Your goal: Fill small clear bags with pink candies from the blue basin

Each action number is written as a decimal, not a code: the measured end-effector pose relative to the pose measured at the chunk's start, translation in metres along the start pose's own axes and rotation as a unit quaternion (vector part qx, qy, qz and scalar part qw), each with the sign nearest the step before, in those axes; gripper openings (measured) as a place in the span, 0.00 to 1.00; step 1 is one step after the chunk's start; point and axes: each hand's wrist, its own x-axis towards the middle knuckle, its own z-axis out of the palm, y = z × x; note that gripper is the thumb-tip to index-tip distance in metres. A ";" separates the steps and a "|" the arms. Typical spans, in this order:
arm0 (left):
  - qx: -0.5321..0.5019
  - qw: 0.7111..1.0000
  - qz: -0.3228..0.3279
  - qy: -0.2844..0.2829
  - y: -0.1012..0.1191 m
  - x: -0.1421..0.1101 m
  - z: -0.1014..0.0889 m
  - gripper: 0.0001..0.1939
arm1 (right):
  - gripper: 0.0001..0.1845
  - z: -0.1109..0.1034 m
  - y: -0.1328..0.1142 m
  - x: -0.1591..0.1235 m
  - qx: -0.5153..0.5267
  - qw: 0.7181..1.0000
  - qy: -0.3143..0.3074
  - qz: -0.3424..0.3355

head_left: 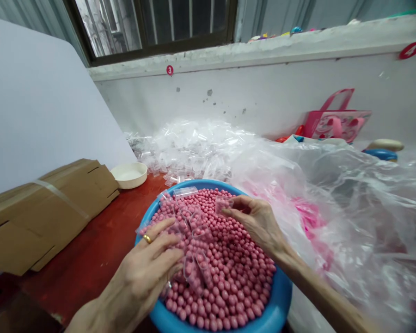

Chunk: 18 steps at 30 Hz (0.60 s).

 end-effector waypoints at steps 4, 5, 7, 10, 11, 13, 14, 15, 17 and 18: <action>0.004 1.000 -0.004 -0.026 -0.017 0.020 -0.009 0.10 | 0.13 0.025 0.010 0.028 -0.065 0.996 0.000 -0.065; -0.003 0.999 -0.015 -0.043 -0.024 0.024 -0.010 0.10 | 0.12 0.032 0.013 0.033 -0.073 0.995 -0.006 -0.072; -0.024 0.996 -0.046 -0.079 -0.039 0.029 -0.011 0.11 | 0.10 0.043 0.017 0.039 -0.087 0.992 -0.033 -0.081; -0.037 0.984 -0.103 -0.138 -0.065 0.035 -0.007 0.11 | 0.09 0.052 0.019 0.042 -0.111 0.987 -0.078 -0.087; -0.034 0.980 -0.118 -0.154 -0.074 0.038 -0.004 0.11 | 0.08 0.054 0.019 0.043 -0.120 0.985 -0.086 -0.089; -0.022 0.973 -0.141 -0.180 -0.093 0.045 0.004 0.12 | 0.08 0.056 0.018 0.044 -0.135 0.982 -0.096 -0.091; -0.017 0.971 -0.146 -0.187 -0.102 0.049 0.010 0.11 | 0.08 0.056 0.018 0.044 -0.142 0.981 -0.100 -0.091; -0.012 0.970 -0.147 -0.193 -0.111 0.053 0.016 0.10 | 0.08 0.058 0.018 0.045 -0.149 0.980 -0.101 -0.090; -0.006 0.968 -0.144 -0.207 -0.127 0.061 0.030 0.08 | 0.07 0.061 0.020 0.046 -0.161 0.978 -0.098 -0.088; -0.002 0.966 -0.142 -0.216 -0.134 0.064 0.037 0.08 | 0.07 0.063 0.021 0.046 -0.166 0.978 -0.095 -0.088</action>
